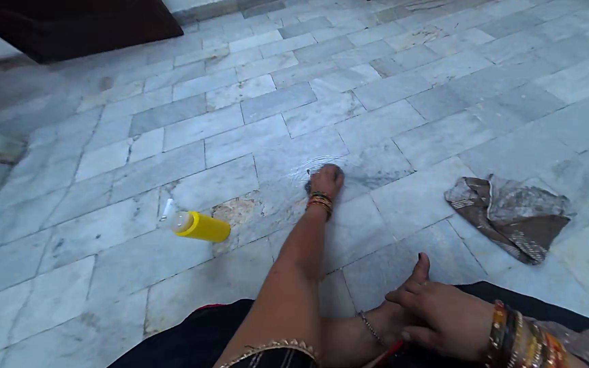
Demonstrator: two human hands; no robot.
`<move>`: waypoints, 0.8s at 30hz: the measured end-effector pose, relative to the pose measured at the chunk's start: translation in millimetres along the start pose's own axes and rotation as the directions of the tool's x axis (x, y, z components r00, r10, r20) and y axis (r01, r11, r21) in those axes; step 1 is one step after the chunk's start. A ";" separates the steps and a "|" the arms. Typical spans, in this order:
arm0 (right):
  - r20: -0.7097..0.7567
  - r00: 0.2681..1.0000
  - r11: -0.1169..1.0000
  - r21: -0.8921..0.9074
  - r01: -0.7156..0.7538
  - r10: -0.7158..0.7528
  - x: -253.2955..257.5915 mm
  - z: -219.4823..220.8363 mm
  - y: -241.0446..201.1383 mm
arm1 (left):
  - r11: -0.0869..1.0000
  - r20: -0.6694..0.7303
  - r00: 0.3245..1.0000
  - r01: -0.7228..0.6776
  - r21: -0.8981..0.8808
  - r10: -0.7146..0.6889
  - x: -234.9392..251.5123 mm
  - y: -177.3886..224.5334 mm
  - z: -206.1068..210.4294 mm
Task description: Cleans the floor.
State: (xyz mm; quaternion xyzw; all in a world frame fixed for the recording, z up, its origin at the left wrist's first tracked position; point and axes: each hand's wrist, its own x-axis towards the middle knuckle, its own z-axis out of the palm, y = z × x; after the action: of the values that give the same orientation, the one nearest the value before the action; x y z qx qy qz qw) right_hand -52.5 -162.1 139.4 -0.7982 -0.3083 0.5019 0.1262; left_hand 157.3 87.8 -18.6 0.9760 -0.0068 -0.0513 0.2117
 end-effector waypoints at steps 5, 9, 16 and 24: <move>-0.003 1.000 0.999 0.035 0.031 -0.031 3.0 0.7 5.4 | 0.987 -0.118 0.981 0.157 0.017 -0.154 6.3 -76.5 -34.0; 0.028 1.000 0.999 0.043 0.008 -0.010 4.1 -2.0 4.2 | 0.957 -0.199 0.937 0.291 -0.017 -0.288 -11.8 -123.1 -53.7; 0.009 0.999 0.999 0.042 -0.032 0.031 2.5 -6.4 -0.9 | 0.826 -0.275 0.780 0.545 -0.143 -0.562 -66.2 -132.7 -58.3; -0.051 0.999 1.000 -0.023 -0.018 0.016 -5.2 -5.7 -13.6 | 0.787 -0.222 0.757 0.607 -0.107 -0.614 -136.0 -84.4 -25.0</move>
State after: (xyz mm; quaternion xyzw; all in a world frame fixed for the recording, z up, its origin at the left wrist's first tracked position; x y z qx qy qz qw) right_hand -54.0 -154.1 152.8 -0.8148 -0.3040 0.4787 0.1205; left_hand 24.0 179.7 -17.8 0.9203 0.3383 0.0031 0.1964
